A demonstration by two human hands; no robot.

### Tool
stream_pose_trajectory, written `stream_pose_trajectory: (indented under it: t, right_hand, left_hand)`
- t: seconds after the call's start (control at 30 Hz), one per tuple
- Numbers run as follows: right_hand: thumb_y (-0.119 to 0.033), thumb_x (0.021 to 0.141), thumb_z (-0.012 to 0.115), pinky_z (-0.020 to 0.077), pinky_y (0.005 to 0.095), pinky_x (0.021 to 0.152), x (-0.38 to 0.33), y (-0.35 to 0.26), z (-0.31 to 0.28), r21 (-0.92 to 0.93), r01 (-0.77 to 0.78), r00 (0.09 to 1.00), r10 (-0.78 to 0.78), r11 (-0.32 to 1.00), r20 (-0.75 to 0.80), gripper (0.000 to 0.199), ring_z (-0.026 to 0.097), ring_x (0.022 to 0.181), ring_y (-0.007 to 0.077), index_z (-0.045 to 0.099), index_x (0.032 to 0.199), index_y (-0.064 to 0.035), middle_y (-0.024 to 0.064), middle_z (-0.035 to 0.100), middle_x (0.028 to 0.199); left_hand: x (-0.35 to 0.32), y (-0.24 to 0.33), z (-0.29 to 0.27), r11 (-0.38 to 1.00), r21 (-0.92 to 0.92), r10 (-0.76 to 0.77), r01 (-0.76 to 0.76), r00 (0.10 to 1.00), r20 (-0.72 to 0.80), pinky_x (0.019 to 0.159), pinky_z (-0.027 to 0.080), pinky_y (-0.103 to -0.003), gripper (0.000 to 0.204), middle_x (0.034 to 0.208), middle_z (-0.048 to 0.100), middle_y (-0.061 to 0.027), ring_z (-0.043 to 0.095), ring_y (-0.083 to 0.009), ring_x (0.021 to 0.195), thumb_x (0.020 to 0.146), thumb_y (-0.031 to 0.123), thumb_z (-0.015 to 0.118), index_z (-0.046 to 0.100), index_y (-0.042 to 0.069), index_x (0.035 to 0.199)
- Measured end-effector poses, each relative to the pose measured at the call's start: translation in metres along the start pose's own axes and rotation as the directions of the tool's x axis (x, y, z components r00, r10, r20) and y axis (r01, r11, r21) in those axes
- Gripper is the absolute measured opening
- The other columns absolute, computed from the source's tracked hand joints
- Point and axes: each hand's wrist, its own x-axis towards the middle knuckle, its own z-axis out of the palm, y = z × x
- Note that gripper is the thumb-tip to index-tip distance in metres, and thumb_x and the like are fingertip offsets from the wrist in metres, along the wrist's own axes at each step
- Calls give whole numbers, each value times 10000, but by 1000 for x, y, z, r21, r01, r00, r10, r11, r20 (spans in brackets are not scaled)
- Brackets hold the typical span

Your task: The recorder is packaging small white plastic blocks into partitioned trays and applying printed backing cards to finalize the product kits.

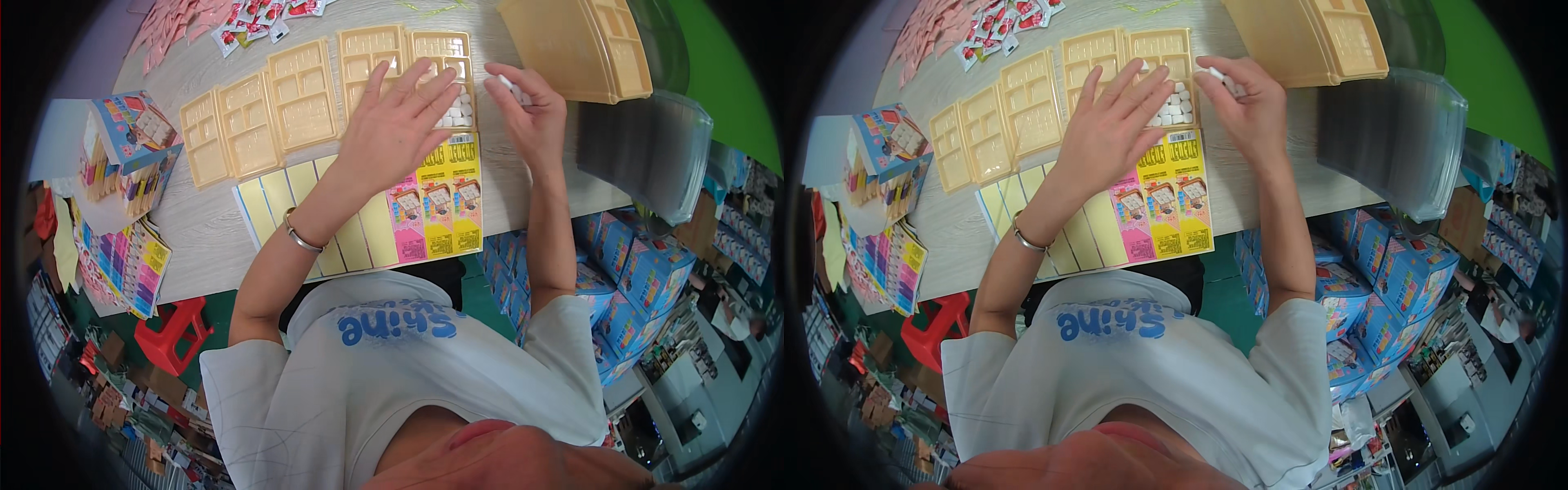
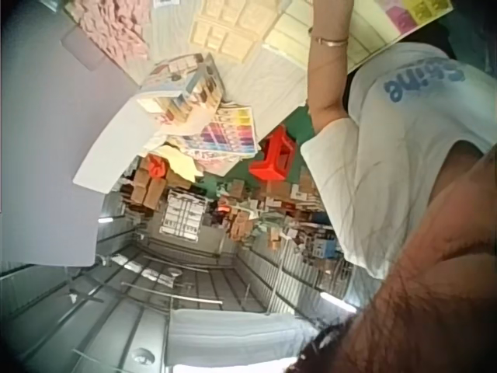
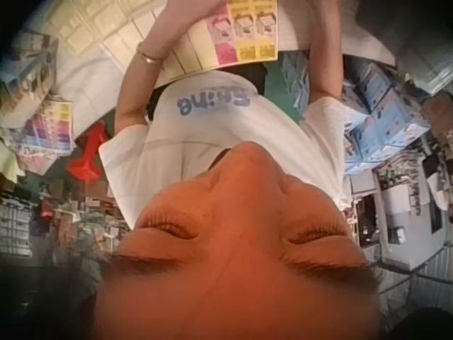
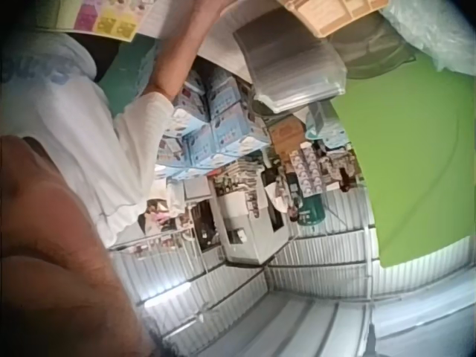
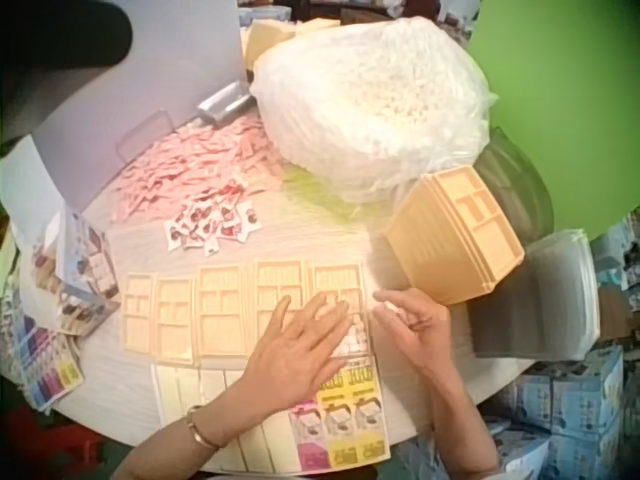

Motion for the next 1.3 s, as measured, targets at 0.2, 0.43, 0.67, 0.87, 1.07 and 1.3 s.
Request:
stream_pose_trajectory:
  t: [0.2, 0.43, 0.67, 0.87, 1.07, 1.3]
  right_hand:
    - [-92, 1001, 643, 374, 167, 613, -14, 9, -5, 605, -641, 758, 511, 472, 404, 222, 481, 718, 8, 741, 1197, -58, -77, 627, 908]
    - [-40, 923, 707, 476, 236, 644, -8, -7, 9, 27, -43, 998, 41, 999, 52, 187, 615, 737, 106, 760, 1102, -44, 48, 663, 854]
    - [-94, 851, 803, 510, 301, 606, -10, -7, 19, -140, 95, 970, -60, 986, 236, 180, 623, 649, 166, 772, 1026, -67, 71, 628, 777]
    - [-83, 840, 804, 503, 301, 575, -11, -23, 13, -75, -23, 966, 41, 997, 254, 159, 620, 639, 182, 767, 994, -65, 72, 618, 761]
    - [-39, 856, 788, 477, 257, 582, -17, -14, 18, -2, 17, 988, -17, 1000, 152, 179, 586, 684, 104, 754, 1031, -52, 43, 594, 740]
    - [-39, 886, 779, 435, 219, 639, -13, 5, 10, -7, -127, 992, 128, 992, 13, 136, 496, 705, 67, 743, 1016, -20, -3, 600, 791]
  left_hand:
    - [-2, 3, 5, 999, -11, -46, 48, 992, 122, 1238, 178, -553, 704, 1604, 403, -18, 299, -237, 1512, 933, 523, 624, 495, 120, 1495]
    - [-6, -4, 1, 992, 47, -124, 118, 981, 147, 1216, 184, -608, 751, 1641, 340, -34, 252, -263, 1535, 940, 464, 640, 396, 109, 1556]
    - [-11, -4, -1, 991, 51, -123, 121, 991, 44, 1219, 186, -593, 724, 1606, 401, -30, 294, -252, 1515, 920, 495, 649, 476, 109, 1508]
    - [-15, -5, -8, 986, 54, -158, 155, 986, 60, 1208, 192, -619, 704, 1605, 398, -11, 299, -261, 1511, 911, 480, 666, 496, 121, 1493]
    - [-16, 0, -11, 994, -4, -102, 105, 975, 195, 1212, 166, -625, 693, 1637, 350, -25, 251, -283, 1535, 944, 447, 639, 441, 143, 1534]
    - [11, 3, 7, 1000, 6, 18, -19, 999, 37, 1188, 271, -558, 474, 1361, 592, -28, 486, -251, 1346, 958, 296, 634, 577, 116, 1393]
